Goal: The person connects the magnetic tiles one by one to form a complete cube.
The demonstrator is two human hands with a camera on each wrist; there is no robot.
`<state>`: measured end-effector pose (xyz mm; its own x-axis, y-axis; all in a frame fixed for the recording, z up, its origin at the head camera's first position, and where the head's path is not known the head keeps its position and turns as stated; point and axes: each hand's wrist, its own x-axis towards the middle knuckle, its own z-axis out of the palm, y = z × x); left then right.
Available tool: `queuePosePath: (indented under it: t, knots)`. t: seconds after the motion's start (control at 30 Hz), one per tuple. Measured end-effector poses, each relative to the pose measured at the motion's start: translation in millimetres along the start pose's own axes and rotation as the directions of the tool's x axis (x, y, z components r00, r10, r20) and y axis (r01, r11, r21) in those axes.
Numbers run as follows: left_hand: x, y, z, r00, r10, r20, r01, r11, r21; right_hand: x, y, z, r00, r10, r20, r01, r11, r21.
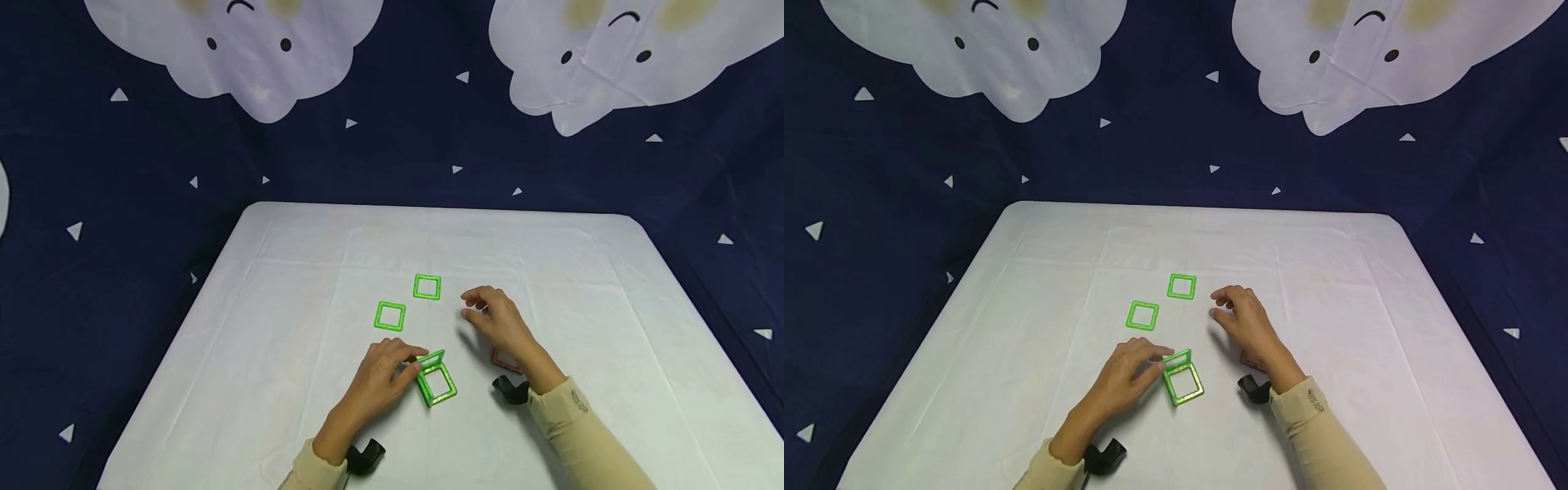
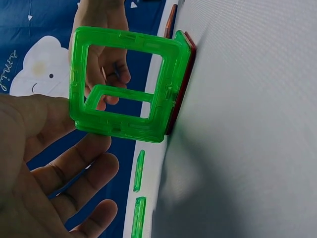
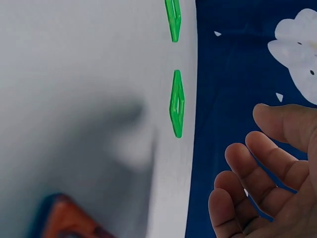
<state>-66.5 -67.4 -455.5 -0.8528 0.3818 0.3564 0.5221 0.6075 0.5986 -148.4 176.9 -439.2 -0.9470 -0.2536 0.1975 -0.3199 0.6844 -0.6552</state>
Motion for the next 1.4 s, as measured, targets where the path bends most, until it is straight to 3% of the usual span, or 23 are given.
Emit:
queuePosePath:
  t: [0.53,0.8,1.4]
  knots:
    - [-7.0,-0.7,-0.7,0.999,-0.003,-0.045,0.004,1.000,0.010,57.5,8,13,0.986,0.114,0.123,-0.114,0.993,-0.007]
    - [-9.0,0.5,-1.1,0.998,0.004,-0.062,-0.002,1.000,0.021,71.4,11,22,0.979,0.096,0.181,-0.100,0.995,0.013]
    - [-13.4,3.3,-1.6,0.995,-0.010,-0.094,0.012,1.000,0.022,87.3,17,33,0.963,0.110,0.247,-0.092,0.992,-0.085]
